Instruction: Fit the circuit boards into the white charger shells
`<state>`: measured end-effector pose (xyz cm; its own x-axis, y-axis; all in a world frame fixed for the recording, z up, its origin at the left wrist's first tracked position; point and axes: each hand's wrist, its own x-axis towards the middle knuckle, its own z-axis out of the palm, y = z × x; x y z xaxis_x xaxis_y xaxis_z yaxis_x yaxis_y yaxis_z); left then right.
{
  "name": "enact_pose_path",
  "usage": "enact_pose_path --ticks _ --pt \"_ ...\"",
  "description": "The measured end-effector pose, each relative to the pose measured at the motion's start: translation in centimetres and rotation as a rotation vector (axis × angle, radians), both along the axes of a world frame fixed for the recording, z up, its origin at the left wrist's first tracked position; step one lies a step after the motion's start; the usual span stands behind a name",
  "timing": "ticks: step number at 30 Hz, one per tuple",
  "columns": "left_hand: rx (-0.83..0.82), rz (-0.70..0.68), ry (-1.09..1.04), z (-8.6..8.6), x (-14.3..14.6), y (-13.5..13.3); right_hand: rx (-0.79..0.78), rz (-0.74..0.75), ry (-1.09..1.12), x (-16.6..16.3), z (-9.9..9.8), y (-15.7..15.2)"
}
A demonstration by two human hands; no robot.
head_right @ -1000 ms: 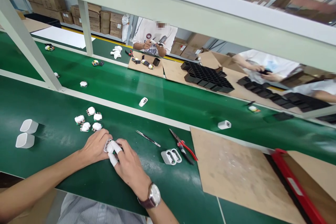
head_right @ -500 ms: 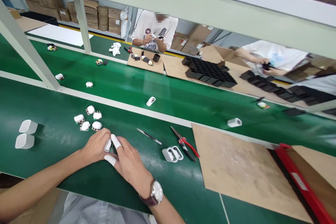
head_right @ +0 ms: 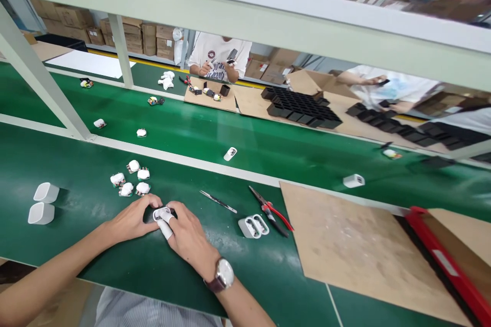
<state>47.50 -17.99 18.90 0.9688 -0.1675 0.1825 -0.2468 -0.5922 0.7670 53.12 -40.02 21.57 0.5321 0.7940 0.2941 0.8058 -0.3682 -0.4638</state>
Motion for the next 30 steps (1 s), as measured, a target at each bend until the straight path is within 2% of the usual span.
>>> enact_pose_path --ticks 2,6,10,14,17,20,23,27,30 --pt "0.026 -0.05 -0.058 0.1 -0.2 0.5 0.034 0.012 0.099 0.4 -0.2 -0.3" --pt "0.144 -0.114 -0.238 -0.2 -0.5 0.8 0.225 -0.07 0.235 1.4 -1.0 -1.3" --pt "0.219 -0.113 -0.409 -0.4 -0.9 0.3 0.239 -0.079 0.267 1.9 -1.8 -1.8" --pt "0.162 -0.078 -0.345 0.7 -1.1 -0.5 0.221 -0.064 0.281 2.1 -2.2 -1.8" --pt "0.041 -0.087 -0.248 2.5 0.4 -0.5 0.261 -0.075 0.279 2.3 -2.7 -1.6" --pt "0.089 -0.018 -0.222 4.3 4.9 0.5 0.319 -0.081 0.269 2.5 -3.3 -1.4" --pt "0.276 0.12 -0.198 5.1 12.4 1.6 0.353 -0.073 0.247 2.6 -3.9 -1.2" --pt "0.369 0.247 -0.152 4.0 21.7 1.8 0.373 -0.065 0.217 2.6 -4.7 -1.4" --pt "0.438 0.276 -0.12 2.5 24.6 2.0 0.366 -0.058 0.218 2.8 -5.3 -1.6"
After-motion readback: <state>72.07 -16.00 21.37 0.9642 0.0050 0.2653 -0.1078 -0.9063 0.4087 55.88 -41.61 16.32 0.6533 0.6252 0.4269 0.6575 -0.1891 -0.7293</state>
